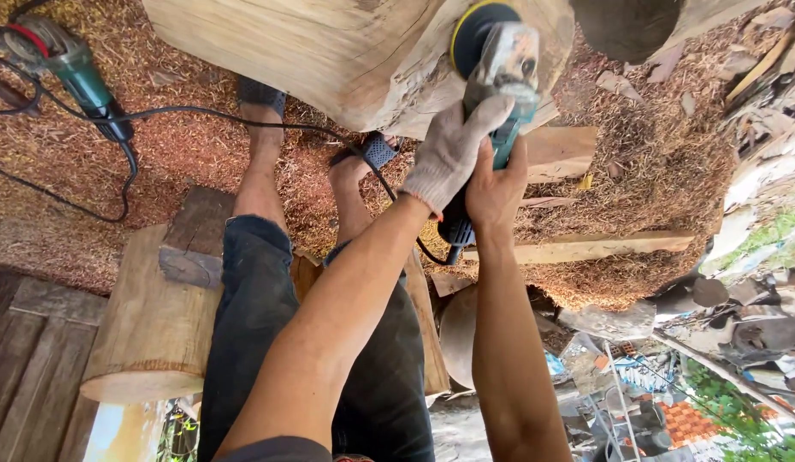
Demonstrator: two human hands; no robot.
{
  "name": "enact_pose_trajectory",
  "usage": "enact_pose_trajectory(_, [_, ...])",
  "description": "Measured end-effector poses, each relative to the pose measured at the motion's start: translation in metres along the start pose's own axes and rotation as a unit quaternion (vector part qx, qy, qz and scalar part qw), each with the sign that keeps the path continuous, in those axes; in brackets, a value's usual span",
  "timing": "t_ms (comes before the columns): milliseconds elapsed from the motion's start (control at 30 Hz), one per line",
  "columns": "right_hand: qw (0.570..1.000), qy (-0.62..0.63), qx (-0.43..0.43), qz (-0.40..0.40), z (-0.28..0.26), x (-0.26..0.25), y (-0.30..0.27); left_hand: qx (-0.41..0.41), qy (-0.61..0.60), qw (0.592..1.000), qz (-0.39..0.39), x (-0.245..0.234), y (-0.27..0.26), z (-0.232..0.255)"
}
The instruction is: The person sands a large piece of wood using an angle grinder with a sanding disc attachment.
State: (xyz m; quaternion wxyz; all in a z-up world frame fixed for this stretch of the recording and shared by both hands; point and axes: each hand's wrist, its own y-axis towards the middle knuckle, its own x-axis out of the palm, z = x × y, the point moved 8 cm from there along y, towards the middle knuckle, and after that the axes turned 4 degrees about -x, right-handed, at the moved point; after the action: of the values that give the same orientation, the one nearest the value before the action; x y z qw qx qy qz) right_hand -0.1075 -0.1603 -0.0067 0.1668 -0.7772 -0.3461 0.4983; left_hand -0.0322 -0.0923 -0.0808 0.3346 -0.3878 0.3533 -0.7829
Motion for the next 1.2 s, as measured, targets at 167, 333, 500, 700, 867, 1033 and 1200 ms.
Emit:
enact_pose_trajectory(167, [0.996,-0.050,-0.075,0.003,0.072,0.024,-0.054,-0.008,-0.054,0.997,0.058,-0.028,-0.055,-0.033])
enact_pose_trajectory(333, [0.998,0.028,-0.034,-0.036,0.084,0.051,-0.100,-0.009,-0.015,0.997,0.077,-0.052,-0.091,-0.083])
enact_pose_trajectory(500, [0.996,0.021,0.026,-0.079,0.110,0.059,-0.106,-0.023,-0.025,0.996,0.083,-0.052,-0.091,-0.088])
enact_pose_trajectory(700, [0.998,-0.014,-0.050,-0.018,0.071,0.020,-0.026,0.028,-0.043,0.999,0.018,-0.015,-0.038,-0.005])
enact_pose_trajectory(867, [0.992,0.094,-0.081,-0.032,0.038,-0.011,0.041,-0.038,0.112,0.993,0.018,0.024,0.020,0.018])
enact_pose_trajectory(1033, [0.989,0.055,-0.133,-0.037,0.038,-0.001,0.004,0.069,-0.012,0.997,0.019,0.012,-0.010,-0.007])
enact_pose_trajectory(1200, [0.994,-0.018,-0.099,-0.047,0.070,0.024,-0.068,0.064,-0.169,0.983,0.025,-0.014,-0.064,-0.093])
